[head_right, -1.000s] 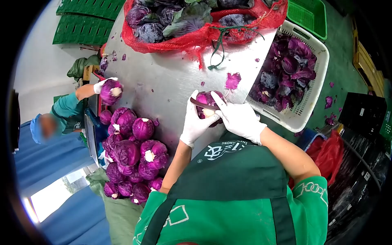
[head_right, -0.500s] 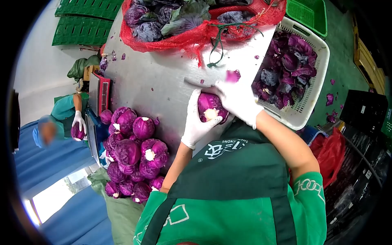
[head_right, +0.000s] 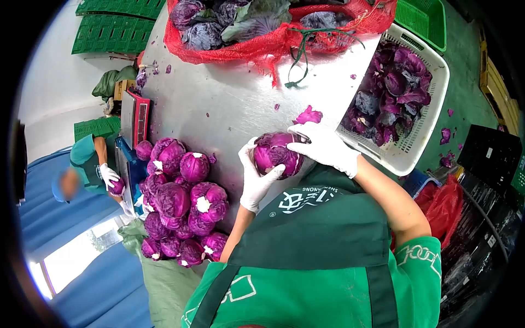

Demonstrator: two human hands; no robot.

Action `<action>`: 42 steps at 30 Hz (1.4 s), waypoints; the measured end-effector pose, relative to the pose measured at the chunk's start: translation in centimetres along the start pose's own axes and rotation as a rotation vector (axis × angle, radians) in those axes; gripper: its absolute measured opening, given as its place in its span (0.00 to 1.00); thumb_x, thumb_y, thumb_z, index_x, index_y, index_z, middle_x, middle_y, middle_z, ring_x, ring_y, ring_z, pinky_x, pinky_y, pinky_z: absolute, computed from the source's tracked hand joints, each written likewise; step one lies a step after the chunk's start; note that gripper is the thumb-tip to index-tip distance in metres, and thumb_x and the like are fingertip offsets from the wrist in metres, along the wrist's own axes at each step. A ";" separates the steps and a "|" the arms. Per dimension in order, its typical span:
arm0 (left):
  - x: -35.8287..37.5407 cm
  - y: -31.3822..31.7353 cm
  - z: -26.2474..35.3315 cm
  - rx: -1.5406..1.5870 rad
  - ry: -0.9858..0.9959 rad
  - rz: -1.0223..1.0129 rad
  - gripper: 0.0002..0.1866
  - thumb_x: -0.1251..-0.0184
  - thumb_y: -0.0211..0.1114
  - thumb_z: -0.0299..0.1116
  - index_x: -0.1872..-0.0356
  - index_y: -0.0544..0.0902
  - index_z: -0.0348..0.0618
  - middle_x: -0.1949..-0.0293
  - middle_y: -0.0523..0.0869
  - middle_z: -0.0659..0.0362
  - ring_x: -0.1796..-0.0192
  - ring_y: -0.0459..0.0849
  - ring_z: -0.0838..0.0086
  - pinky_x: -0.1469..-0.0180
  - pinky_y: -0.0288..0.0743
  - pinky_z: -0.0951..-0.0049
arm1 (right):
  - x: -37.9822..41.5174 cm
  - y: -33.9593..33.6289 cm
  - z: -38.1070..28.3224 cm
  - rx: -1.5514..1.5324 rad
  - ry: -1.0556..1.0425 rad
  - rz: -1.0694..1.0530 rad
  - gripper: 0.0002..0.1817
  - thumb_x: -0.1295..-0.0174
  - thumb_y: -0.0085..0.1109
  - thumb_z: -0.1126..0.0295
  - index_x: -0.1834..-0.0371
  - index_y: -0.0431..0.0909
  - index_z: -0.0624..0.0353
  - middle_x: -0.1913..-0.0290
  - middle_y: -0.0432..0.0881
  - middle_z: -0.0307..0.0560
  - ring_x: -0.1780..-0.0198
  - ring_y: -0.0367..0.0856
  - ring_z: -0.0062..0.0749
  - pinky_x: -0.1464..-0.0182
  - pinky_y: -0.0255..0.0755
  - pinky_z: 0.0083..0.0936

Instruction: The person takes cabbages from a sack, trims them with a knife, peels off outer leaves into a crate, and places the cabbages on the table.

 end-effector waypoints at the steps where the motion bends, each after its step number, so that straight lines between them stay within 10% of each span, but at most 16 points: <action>1: 0.0 0.0 -0.2 0.005 -0.034 0.031 0.47 0.51 0.83 0.36 0.34 0.59 0.43 0.34 0.66 0.48 0.31 0.68 0.60 0.28 0.65 0.59 | -0.1 -0.1 -0.6 0.041 -0.058 -0.019 0.27 0.35 0.62 0.52 0.39 0.79 0.59 0.56 0.84 0.54 0.56 0.84 0.48 0.51 0.77 0.38; 6: -0.4 0.8 1.9 -0.143 0.023 0.136 0.36 0.47 0.80 0.37 0.39 0.72 0.39 0.34 0.65 0.44 0.31 0.68 0.52 0.29 0.64 0.57 | 0.5 1.2 -2.1 0.542 -0.289 0.027 0.20 0.35 0.58 0.61 0.47 0.79 0.65 0.63 0.82 0.49 0.64 0.85 0.45 0.62 0.80 0.39; 13: 0.3 0.6 2.2 -0.147 0.028 0.140 0.37 0.47 0.80 0.35 0.37 0.72 0.41 0.33 0.64 0.45 0.30 0.67 0.53 0.29 0.66 0.59 | -1.4 -0.9 1.2 0.316 -0.146 0.207 0.12 0.35 0.54 0.66 0.66 0.81 0.64 0.68 0.83 0.59 0.65 0.84 0.53 0.59 0.78 0.45; 17: 1.0 0.1 1.9 -0.108 0.039 0.108 0.39 0.47 0.79 0.38 0.34 0.72 0.43 0.32 0.64 0.45 0.30 0.67 0.53 0.27 0.63 0.57 | -3.1 -5.9 7.5 0.197 0.213 0.328 0.18 0.32 0.58 0.58 0.49 0.84 0.59 0.69 0.84 0.54 0.65 0.85 0.44 0.58 0.78 0.35; 20: 0.7 0.3 2.1 -0.116 0.071 0.023 0.45 0.48 0.80 0.37 0.28 0.68 0.45 0.28 0.61 0.46 0.27 0.64 0.53 0.26 0.61 0.56 | -1.7 -4.6 -2.7 0.342 -0.112 0.070 0.30 0.37 0.65 0.56 0.31 0.75 0.50 0.55 0.82 0.49 0.52 0.83 0.41 0.47 0.76 0.34; 23: -0.3 0.8 2.8 -0.157 0.171 -0.078 0.45 0.49 0.80 0.38 0.28 0.69 0.44 0.28 0.62 0.46 0.26 0.64 0.52 0.26 0.61 0.55 | -0.3 -0.3 -4.7 0.263 -0.391 -0.155 0.31 0.39 0.67 0.56 0.32 0.76 0.51 0.48 0.80 0.49 0.50 0.81 0.43 0.44 0.74 0.36; 37: -2.6 -0.5 1.2 -0.032 0.058 -0.296 0.51 0.50 0.81 0.37 0.23 0.63 0.47 0.22 0.56 0.44 0.22 0.60 0.50 0.25 0.62 0.54 | -0.1 1.2 -5.6 0.590 -0.398 -0.278 0.29 0.37 0.61 0.59 0.34 0.74 0.59 0.45 0.77 0.49 0.53 0.84 0.39 0.57 0.79 0.36; 42: -2.7 -0.6 1.1 0.015 0.104 -0.312 0.50 0.49 0.81 0.41 0.24 0.64 0.48 0.21 0.53 0.44 0.20 0.56 0.50 0.24 0.59 0.54 | -0.9 1.4 -5.0 0.595 -0.455 -0.210 0.17 0.38 0.61 0.62 0.51 0.78 0.59 0.59 0.80 0.46 0.59 0.85 0.38 0.64 0.77 0.36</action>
Point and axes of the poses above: each hand's wrist, its own x-axis away from the middle knuckle, its own y-axis out of the palm, z = x × y, the point moved 7 cm from there along -x, towards the middle knuckle
